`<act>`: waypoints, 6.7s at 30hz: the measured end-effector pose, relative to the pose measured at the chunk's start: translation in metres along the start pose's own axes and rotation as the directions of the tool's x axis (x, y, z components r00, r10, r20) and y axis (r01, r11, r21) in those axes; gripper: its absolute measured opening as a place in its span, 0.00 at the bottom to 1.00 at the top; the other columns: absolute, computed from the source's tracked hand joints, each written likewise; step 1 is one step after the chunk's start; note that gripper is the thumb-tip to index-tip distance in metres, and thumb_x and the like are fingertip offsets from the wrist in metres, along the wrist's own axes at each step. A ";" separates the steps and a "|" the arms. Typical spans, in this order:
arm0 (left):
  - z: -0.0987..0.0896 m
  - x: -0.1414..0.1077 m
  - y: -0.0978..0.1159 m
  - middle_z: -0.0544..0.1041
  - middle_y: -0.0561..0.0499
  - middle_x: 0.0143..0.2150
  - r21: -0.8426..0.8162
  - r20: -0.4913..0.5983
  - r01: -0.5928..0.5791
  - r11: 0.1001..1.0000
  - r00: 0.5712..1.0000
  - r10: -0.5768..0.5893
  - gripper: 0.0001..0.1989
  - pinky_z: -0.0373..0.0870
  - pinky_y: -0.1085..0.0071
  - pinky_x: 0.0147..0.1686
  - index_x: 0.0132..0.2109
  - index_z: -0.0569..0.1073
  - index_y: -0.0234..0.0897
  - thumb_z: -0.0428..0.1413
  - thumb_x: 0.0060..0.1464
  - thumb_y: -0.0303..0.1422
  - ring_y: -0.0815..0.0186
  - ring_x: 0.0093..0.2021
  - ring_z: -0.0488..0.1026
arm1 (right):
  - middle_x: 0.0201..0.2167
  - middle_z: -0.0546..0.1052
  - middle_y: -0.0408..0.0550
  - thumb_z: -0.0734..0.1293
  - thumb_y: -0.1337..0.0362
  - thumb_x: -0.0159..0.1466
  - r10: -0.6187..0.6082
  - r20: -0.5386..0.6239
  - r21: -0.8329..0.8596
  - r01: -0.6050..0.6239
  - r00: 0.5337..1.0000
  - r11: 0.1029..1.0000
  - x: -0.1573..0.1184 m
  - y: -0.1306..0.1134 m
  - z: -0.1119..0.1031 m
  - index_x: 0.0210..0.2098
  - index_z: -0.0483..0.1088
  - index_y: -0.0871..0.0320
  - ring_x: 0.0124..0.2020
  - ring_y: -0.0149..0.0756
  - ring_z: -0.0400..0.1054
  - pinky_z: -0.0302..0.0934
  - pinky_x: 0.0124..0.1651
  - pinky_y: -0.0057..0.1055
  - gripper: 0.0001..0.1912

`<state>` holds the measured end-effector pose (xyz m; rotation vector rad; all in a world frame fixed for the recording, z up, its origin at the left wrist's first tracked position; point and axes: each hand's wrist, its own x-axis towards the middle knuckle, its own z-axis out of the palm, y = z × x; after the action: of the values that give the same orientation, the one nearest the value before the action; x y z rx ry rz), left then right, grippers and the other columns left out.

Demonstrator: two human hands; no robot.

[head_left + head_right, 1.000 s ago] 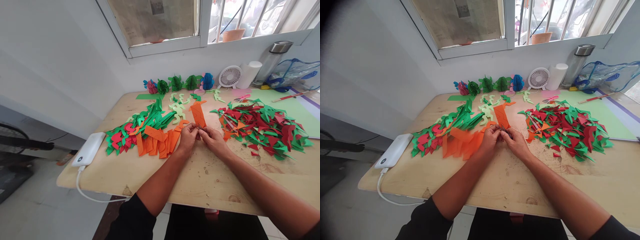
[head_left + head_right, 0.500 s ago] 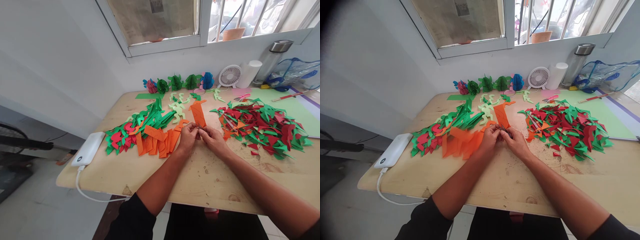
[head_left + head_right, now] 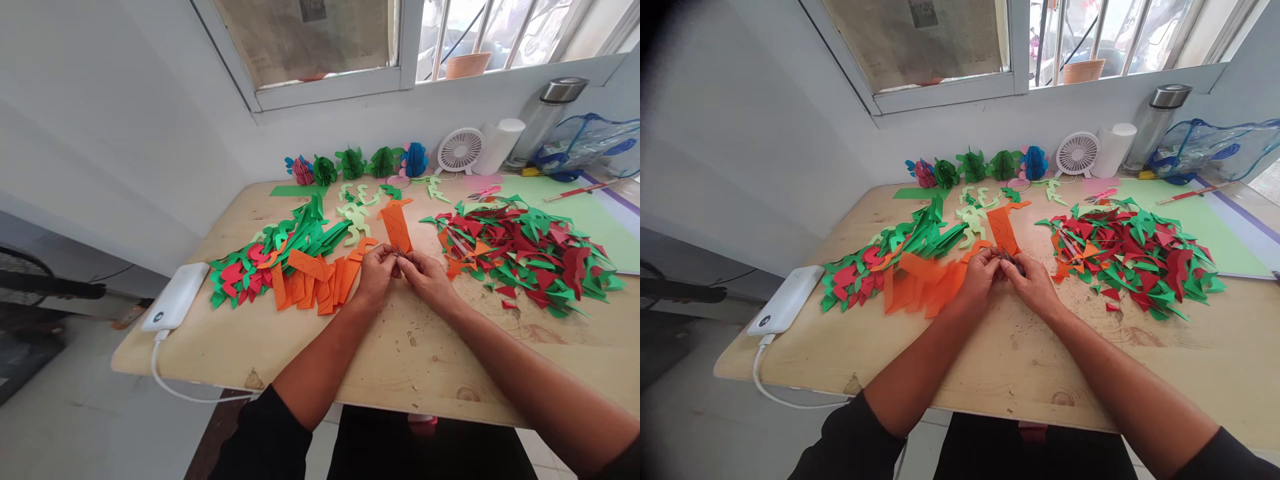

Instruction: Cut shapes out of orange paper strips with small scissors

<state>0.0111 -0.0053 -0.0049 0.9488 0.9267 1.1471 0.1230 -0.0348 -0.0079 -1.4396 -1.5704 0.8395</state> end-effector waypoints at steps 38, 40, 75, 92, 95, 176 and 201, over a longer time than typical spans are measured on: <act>0.000 -0.001 -0.002 0.65 0.58 0.19 -0.025 -0.009 -0.014 1.000 1.000 0.014 0.00 0.57 0.77 0.21 0.26 0.67 0.35 0.52 0.41 0.27 0.77 0.17 0.59 | 0.20 0.64 0.41 0.59 0.51 0.62 0.006 -0.013 0.006 -0.006 1.000 1.000 0.000 -0.001 0.001 0.25 0.66 0.58 0.22 0.29 0.55 0.49 0.26 0.28 0.19; 0.000 -0.001 -0.002 0.65 0.58 0.19 -0.026 -0.013 -0.013 1.000 1.000 0.012 0.01 0.57 0.77 0.21 0.26 0.67 0.34 0.53 0.41 0.27 0.77 0.17 0.59 | 0.21 0.65 0.41 0.59 0.51 0.63 0.003 -0.013 0.009 -0.003 1.000 1.000 0.000 0.000 0.001 0.25 0.66 0.58 0.22 0.29 0.55 0.49 0.26 0.28 0.18; -0.003 0.005 -0.005 0.63 0.60 0.15 -0.016 -0.130 -0.036 0.999 0.991 0.033 0.06 0.56 0.78 0.22 0.28 0.66 0.37 0.57 0.44 0.32 0.76 0.16 0.61 | 0.16 0.60 0.37 0.62 0.44 0.58 0.186 -0.091 0.259 -0.158 0.978 0.953 0.004 0.000 0.000 0.30 0.68 0.59 0.16 0.26 0.50 0.44 0.18 0.27 0.22; -0.003 0.005 -0.004 0.63 0.60 0.15 -0.027 -0.126 -0.064 0.998 0.990 0.060 0.06 0.56 0.78 0.21 0.27 0.65 0.37 0.56 0.45 0.31 0.75 0.16 0.61 | 0.14 0.59 0.35 0.66 0.42 0.53 0.299 -0.069 0.438 -0.240 0.952 0.866 0.009 -0.009 0.001 0.28 0.67 0.58 0.14 0.24 0.48 0.42 0.16 0.25 0.23; -0.003 0.006 -0.005 0.63 0.60 0.15 -0.039 -0.125 -0.068 0.997 0.990 0.063 0.06 0.56 0.78 0.21 0.27 0.65 0.37 0.57 0.44 0.31 0.76 0.16 0.61 | 0.14 0.59 0.36 0.65 0.42 0.53 0.294 -0.081 0.388 -0.241 0.952 0.889 0.010 -0.006 0.002 0.28 0.67 0.59 0.14 0.24 0.49 0.42 0.16 0.25 0.24; 0.001 0.000 -0.006 0.63 0.59 0.15 0.105 -0.028 -0.063 0.992 0.997 0.066 0.14 0.59 0.75 0.24 0.23 0.62 0.37 0.59 0.45 0.37 0.75 0.18 0.60 | 0.13 0.55 0.33 0.65 0.49 0.57 0.184 -0.078 0.271 -0.157 0.980 0.950 0.002 0.005 -0.003 0.31 0.66 0.58 0.14 0.25 0.47 0.40 0.17 0.26 0.16; 0.000 0.001 -0.007 0.64 0.58 0.16 0.133 -0.009 -0.080 0.988 0.997 0.082 0.11 0.60 0.75 0.24 0.24 0.65 0.36 0.58 0.47 0.37 0.74 0.18 0.61 | 0.14 0.55 0.34 0.65 0.50 0.56 0.206 -0.104 0.287 -0.169 0.973 0.943 0.002 0.006 -0.002 0.33 0.67 0.58 0.15 0.25 0.47 0.40 0.17 0.26 0.16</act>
<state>0.0131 -0.0056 -0.0114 1.0954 0.9933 1.1739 0.1269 -0.0318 -0.0117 -1.4229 -1.1765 1.0102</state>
